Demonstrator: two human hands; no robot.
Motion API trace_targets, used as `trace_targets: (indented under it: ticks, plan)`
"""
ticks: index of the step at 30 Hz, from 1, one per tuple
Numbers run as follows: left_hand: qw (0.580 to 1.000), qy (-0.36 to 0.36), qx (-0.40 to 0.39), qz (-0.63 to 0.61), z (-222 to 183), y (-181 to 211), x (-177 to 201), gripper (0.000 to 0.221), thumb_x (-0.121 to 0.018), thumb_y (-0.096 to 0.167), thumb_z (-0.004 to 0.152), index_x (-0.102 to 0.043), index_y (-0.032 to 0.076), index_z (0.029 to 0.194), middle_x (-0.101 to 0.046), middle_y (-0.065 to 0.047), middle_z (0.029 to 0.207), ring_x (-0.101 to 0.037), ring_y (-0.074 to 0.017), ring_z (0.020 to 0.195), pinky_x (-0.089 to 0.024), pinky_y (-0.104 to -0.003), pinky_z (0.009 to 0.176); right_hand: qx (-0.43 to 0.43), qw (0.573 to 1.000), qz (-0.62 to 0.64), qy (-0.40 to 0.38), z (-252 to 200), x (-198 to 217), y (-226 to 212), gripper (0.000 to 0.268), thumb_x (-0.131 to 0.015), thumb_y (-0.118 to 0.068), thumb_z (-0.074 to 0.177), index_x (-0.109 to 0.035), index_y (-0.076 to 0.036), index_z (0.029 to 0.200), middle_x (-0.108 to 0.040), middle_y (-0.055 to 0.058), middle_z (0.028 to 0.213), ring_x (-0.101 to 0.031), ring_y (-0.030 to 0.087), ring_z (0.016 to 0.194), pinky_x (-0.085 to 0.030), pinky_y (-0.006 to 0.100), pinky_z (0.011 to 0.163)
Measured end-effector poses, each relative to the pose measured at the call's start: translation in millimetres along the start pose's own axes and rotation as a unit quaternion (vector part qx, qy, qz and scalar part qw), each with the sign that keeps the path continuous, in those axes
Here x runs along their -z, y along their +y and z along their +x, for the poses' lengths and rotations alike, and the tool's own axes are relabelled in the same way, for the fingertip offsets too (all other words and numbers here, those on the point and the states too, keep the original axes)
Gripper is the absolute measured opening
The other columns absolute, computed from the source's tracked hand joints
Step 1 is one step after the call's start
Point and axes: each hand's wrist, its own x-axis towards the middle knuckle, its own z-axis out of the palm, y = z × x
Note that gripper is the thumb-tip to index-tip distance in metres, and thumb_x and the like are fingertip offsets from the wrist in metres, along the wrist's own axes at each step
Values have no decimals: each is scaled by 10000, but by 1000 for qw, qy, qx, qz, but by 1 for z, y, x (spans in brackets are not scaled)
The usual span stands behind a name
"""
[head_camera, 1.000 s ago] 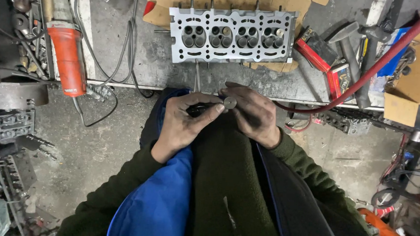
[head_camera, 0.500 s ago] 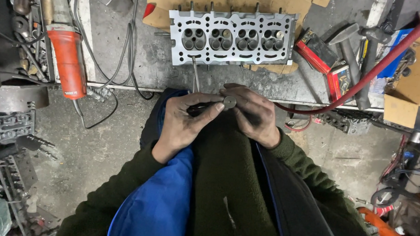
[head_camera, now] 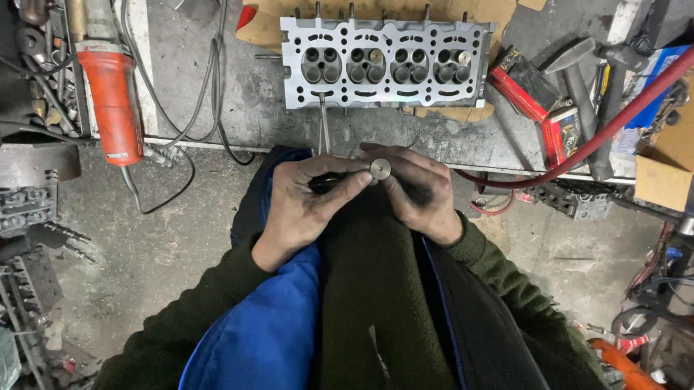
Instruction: The person sits at a workbench fitting small round metal lifters into the bores of a cylinder head, then flips the head over onto cardboard and continues seating lifters into the opposite side. They retrieve more lifters from a parts box and a shelf toolbox and press them into place by hand.
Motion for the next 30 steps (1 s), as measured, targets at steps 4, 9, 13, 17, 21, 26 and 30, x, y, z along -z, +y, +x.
trace_targets:
  ticks: [4,9,13,17,21,26,30]
  plan:
    - [1000,12,17,16,0,-1,1,197,-782,182,954,-788,40,1090,-813,-88,1003,-771,-126,874,-598,-245,794,21,998,58,-2,0,-4,4,160,-667,49,981,-713,53,1135,-729,199,1226,-754,304,1119,-641,355,962]
    - [999,18,25,14,1,-5,3,203,-772,202,962,-788,36,1078,-810,-94,971,-771,-129,857,-600,-244,785,12,1000,9,24,-1,-4,3,154,-697,76,929,-719,65,1082,-751,156,1106,-774,259,1002,-636,332,887]
    - [1000,15,18,2,1,-5,5,221,-764,214,967,-779,31,1091,-808,-92,1000,-776,-132,898,-603,-251,815,37,999,-4,16,2,-1,1,236,-691,94,879,-713,72,1113,-732,176,1159,-759,285,1039,-637,349,911]
    - [999,21,27,26,1,-5,7,229,-766,231,963,-788,38,1085,-812,-96,1006,-781,-143,901,-605,-263,817,68,998,-17,3,1,-2,9,298,-684,101,845,-709,57,1138,-721,173,1192,-746,296,1091,-639,374,962]
    - [999,27,43,5,-1,-6,8,236,-765,227,958,-790,39,1099,-815,-103,1002,-754,-148,872,-590,-266,804,108,993,-46,-26,4,-4,14,354,-691,82,825,-696,48,1177,-695,173,1244,-704,322,1190,-611,420,1051]
    - [999,40,29,11,-1,-8,5,230,-775,224,960,-784,34,1088,-810,-106,1028,-766,-139,919,-597,-264,844,107,993,-29,-47,4,-6,19,415,-669,75,806,-666,85,1221,-671,210,1280,-688,344,1203,-597,440,1062]
    - [998,43,20,30,-2,-12,3,230,-781,223,953,-788,34,1083,-811,-103,1025,-771,-130,923,-595,-259,846,138,989,-45,3,-1,-8,29,326,-685,79,882,-695,24,1203,-725,155,1232,-746,292,1146,-657,386,1002]
